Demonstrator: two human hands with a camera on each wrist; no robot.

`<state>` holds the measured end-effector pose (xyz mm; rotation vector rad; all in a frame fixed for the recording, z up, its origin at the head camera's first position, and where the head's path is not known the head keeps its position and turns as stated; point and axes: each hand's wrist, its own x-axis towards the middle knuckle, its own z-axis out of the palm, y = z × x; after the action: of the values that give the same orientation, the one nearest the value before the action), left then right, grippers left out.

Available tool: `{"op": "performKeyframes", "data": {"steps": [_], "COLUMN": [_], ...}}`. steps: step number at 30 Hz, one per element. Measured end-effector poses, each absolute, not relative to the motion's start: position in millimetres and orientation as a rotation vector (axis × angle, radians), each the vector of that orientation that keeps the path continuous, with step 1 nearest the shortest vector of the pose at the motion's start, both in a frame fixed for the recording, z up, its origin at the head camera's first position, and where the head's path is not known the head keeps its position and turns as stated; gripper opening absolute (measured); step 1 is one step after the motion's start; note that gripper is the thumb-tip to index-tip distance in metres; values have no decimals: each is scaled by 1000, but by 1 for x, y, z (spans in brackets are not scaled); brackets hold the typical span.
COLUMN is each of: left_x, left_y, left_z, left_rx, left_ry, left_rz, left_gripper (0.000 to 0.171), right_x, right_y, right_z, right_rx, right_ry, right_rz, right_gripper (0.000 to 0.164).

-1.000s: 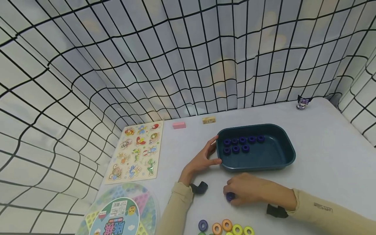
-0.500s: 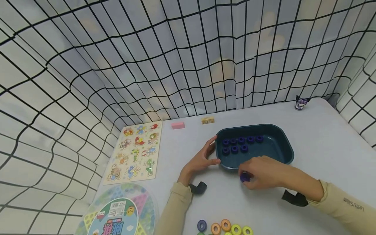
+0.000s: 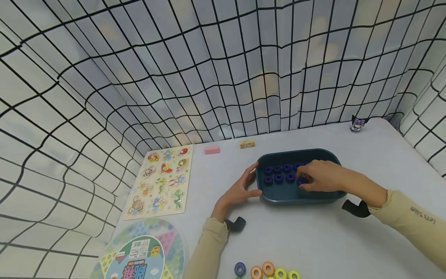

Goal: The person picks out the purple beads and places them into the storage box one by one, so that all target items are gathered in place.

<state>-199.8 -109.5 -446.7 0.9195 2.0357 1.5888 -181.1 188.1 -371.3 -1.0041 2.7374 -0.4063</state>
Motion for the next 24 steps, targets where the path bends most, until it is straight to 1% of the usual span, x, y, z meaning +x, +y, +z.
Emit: {"op": "performKeyframes", "data": {"steps": [4,12,18,24], "left_x": [-200,-200,-199,-199], "left_y": [-110,-110,-110,-109], "left_z": [-448,-448,-447,-446], "left_rx": [909,899,898,896], "left_ry": [2043,2053,2063,2057], "left_rz": [1588,1583,1568,1585], "left_gripper": [90,89,88,88], "right_x": [-198,-222,-231,-233], "right_y": [194,195,189,182], "right_z": [-373,-381,-386,-386], "right_rx": [-968,-1007,-1002,-971], "right_ry": [2725,2684,2641,2612], "right_rz": [-400,-348,-265,-226], "right_gripper": [31,32,29,29]}}
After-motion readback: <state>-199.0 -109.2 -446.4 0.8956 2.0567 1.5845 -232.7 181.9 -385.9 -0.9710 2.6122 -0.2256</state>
